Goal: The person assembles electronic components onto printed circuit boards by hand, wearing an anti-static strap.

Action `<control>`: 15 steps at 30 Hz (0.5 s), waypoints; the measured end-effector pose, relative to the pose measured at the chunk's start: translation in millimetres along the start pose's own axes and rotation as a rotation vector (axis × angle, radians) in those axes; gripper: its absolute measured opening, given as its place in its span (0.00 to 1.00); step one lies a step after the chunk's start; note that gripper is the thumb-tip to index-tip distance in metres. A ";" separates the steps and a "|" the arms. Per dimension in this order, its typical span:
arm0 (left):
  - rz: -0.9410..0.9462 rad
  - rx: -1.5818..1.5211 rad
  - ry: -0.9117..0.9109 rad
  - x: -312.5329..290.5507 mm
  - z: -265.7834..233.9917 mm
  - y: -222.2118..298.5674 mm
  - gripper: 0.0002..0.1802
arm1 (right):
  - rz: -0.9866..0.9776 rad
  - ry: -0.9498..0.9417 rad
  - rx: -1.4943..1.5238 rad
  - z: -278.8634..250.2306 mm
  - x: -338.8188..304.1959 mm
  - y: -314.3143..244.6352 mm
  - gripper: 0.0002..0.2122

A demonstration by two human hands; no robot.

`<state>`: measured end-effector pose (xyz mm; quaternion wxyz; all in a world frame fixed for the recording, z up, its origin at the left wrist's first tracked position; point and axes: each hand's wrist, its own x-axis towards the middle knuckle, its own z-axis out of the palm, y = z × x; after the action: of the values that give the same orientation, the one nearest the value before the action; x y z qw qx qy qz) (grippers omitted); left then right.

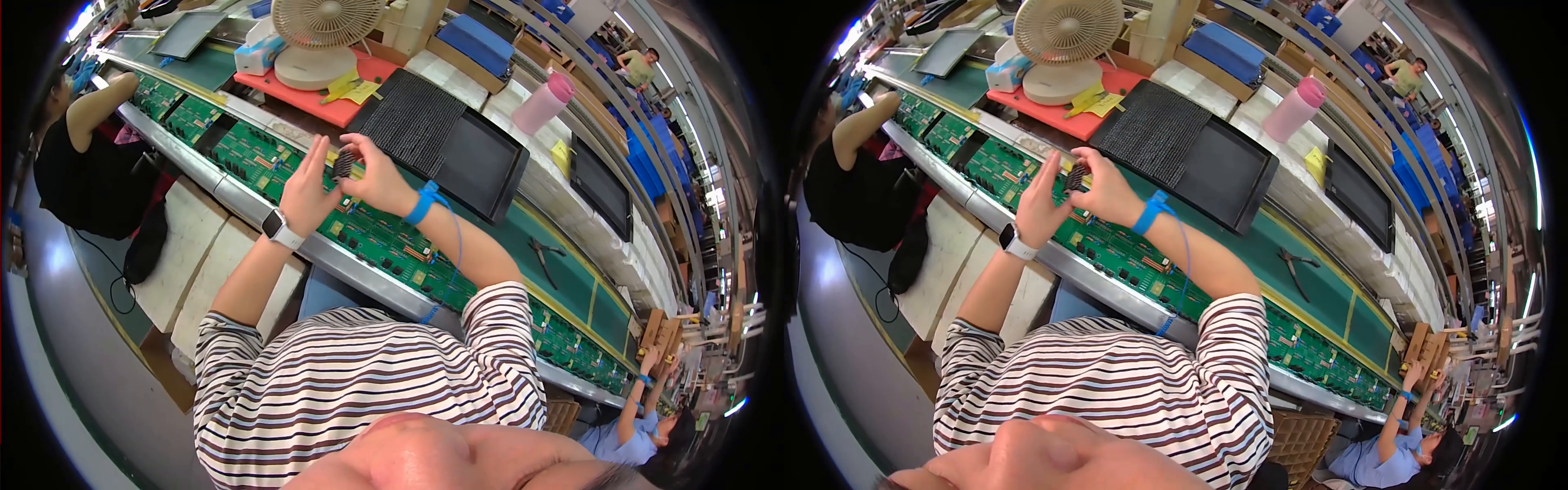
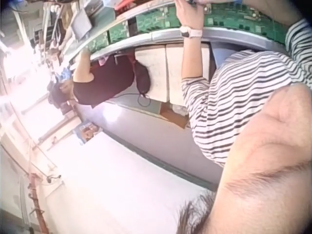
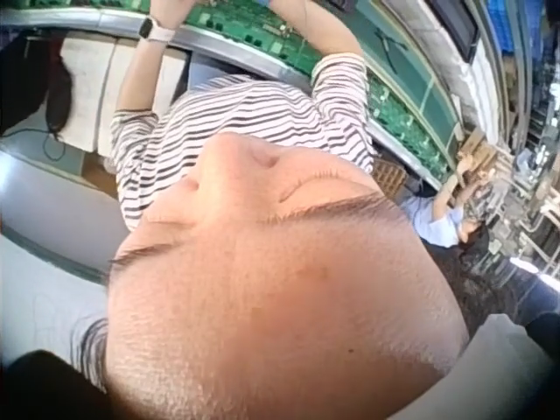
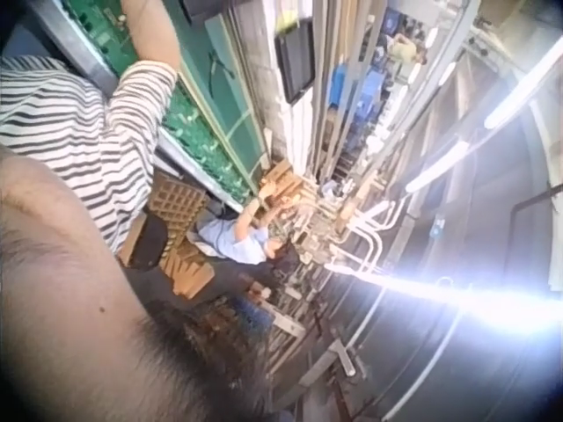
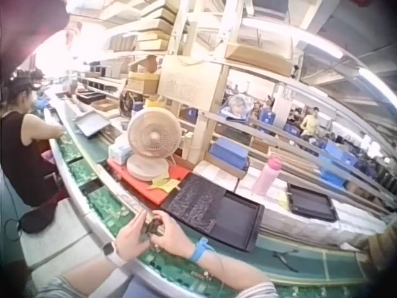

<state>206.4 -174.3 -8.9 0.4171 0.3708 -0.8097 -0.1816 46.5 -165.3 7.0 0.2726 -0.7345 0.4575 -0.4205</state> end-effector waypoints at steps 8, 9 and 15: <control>-0.139 0.139 0.031 -0.6 -7.1 -34.1 0.23 | 0.109 0.046 -0.091 51.6 27.1 -3.9 0.33; -0.130 0.149 0.049 -0.5 -8.3 -38.0 0.21 | 0.108 0.038 -0.090 54.3 30.1 -5.5 0.33; -0.226 0.034 0.101 3.6 -12.4 -63.2 0.14 | 0.272 -0.074 0.121 66.4 46.3 0.8 0.31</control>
<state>243.5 -218.5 -37.9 0.4277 0.4755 -0.7436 -0.1948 114.3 -206.4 -9.6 0.3873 -0.6630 0.5164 -0.3791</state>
